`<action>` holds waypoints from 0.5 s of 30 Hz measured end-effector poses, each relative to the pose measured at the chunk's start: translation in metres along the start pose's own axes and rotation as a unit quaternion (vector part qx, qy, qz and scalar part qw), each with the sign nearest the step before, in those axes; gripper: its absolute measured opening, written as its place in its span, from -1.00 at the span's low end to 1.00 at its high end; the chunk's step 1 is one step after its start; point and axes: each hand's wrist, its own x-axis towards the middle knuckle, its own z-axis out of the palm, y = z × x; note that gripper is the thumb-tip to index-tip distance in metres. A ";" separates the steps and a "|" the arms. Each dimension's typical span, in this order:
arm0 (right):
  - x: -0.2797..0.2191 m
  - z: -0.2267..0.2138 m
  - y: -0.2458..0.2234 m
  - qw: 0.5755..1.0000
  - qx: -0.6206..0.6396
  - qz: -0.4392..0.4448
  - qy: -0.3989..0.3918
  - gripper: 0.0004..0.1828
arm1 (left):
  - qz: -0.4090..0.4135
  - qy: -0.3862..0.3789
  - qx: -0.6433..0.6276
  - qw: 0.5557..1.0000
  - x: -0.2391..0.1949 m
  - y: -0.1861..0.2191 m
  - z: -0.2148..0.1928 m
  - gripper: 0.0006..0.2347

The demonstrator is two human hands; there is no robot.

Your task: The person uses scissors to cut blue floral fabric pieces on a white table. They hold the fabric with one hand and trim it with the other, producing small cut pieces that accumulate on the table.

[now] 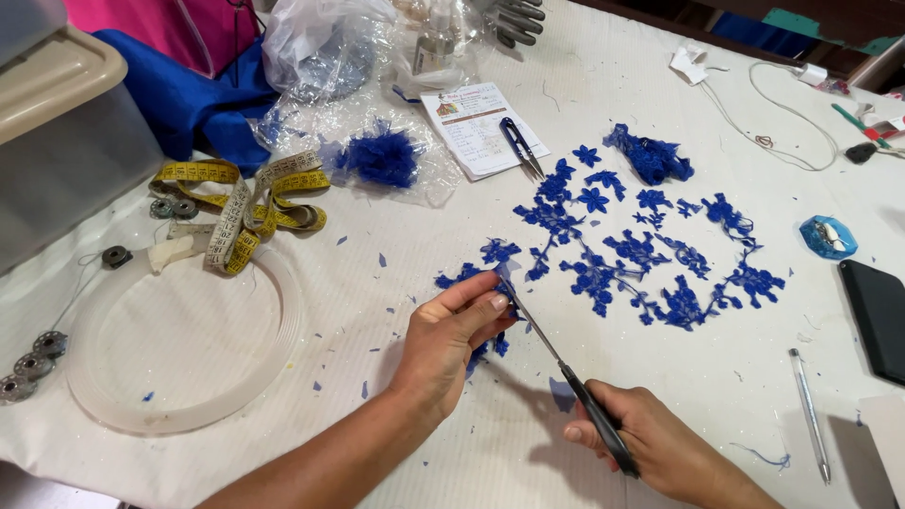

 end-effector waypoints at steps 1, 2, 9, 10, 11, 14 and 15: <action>0.001 0.000 0.001 1.000 -0.001 0.000 -0.001 -0.73 | 0.000 0.001 -0.001 1.000 -0.001 0.001 0.000 -0.57; 0.002 0.000 0.002 1.000 0.020 0.011 -0.004 -0.73 | -0.002 0.003 -0.003 1.000 -0.002 0.001 0.001 -0.58; 0.004 0.000 0.006 0.998 0.063 0.014 -0.022 -0.77 | -0.006 0.000 0.004 1.000 -0.001 0.001 0.001 -0.59; 0.004 -0.001 0.005 0.998 0.062 0.014 -0.022 -0.77 | -0.005 0.000 0.003 1.000 0.000 0.001 0.001 -0.59; 0.003 -0.001 0.004 0.999 0.038 0.009 -0.022 -0.75 | -0.011 -0.011 0.010 1.000 0.001 0.000 0.000 -0.59; 0.002 -0.003 0.005 1.000 0.006 0.002 -0.022 -0.74 | -0.025 -0.035 0.025 0.999 0.002 0.000 0.000 -0.63; 0.003 -0.004 0.006 1.000 0.000 0.000 -0.022 -0.75 | -0.034 -0.048 0.034 0.998 0.001 0.000 0.000 -0.66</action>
